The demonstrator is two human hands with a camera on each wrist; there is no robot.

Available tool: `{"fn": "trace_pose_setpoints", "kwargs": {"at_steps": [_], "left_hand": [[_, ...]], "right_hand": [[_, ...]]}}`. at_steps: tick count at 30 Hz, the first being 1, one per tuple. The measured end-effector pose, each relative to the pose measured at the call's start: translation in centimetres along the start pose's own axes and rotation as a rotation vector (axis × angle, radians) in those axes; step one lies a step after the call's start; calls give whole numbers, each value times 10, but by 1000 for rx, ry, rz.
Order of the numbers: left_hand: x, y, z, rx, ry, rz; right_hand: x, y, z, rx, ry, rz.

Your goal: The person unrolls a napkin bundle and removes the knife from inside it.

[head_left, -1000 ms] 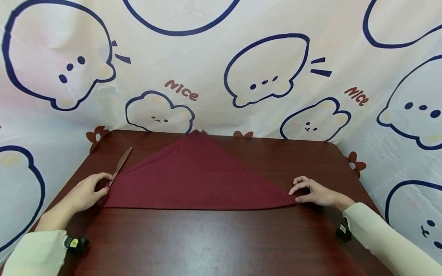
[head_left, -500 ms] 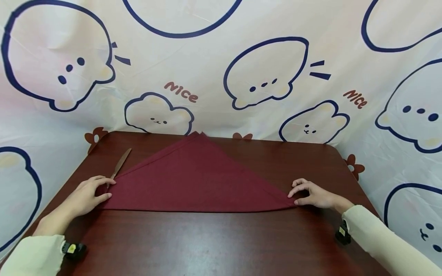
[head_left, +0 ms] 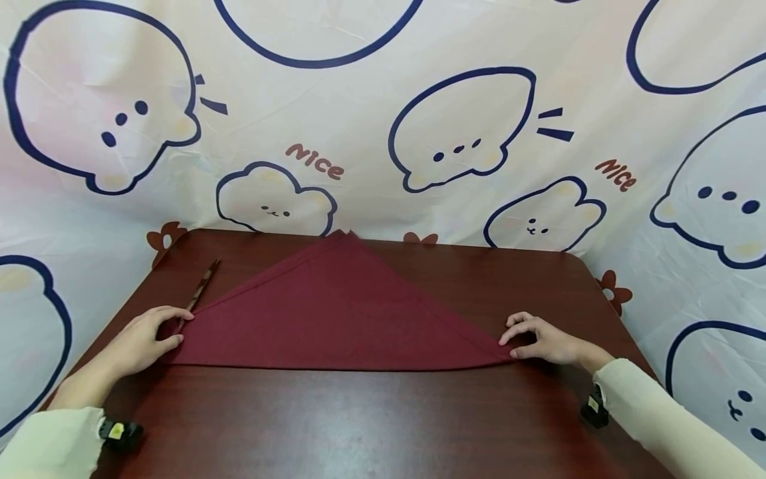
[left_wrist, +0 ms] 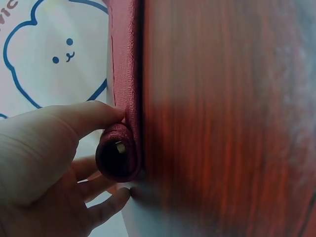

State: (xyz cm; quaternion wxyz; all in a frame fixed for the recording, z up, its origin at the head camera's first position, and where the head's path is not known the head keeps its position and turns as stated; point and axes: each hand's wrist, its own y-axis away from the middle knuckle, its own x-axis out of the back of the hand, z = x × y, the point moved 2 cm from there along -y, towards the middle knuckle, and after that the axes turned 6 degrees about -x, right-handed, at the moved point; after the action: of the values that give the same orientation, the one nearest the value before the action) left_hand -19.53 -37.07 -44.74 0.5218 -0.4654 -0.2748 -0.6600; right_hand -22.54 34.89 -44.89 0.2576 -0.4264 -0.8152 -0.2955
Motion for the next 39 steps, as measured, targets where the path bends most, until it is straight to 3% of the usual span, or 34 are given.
{"fn": "trace_pose_setpoints", "kwargs": {"at_steps": [10,28,39], "left_hand": [[3,1,-7,15,-22,-6],[1,0,-9,27,-87,8],[-1,-6,-14,-4,-90,54]], "right_hand": [[-1,0,-1,30,16,7],[-2,0,-1,8,9,8],[-1,-1,2,-3,4,13]]}}
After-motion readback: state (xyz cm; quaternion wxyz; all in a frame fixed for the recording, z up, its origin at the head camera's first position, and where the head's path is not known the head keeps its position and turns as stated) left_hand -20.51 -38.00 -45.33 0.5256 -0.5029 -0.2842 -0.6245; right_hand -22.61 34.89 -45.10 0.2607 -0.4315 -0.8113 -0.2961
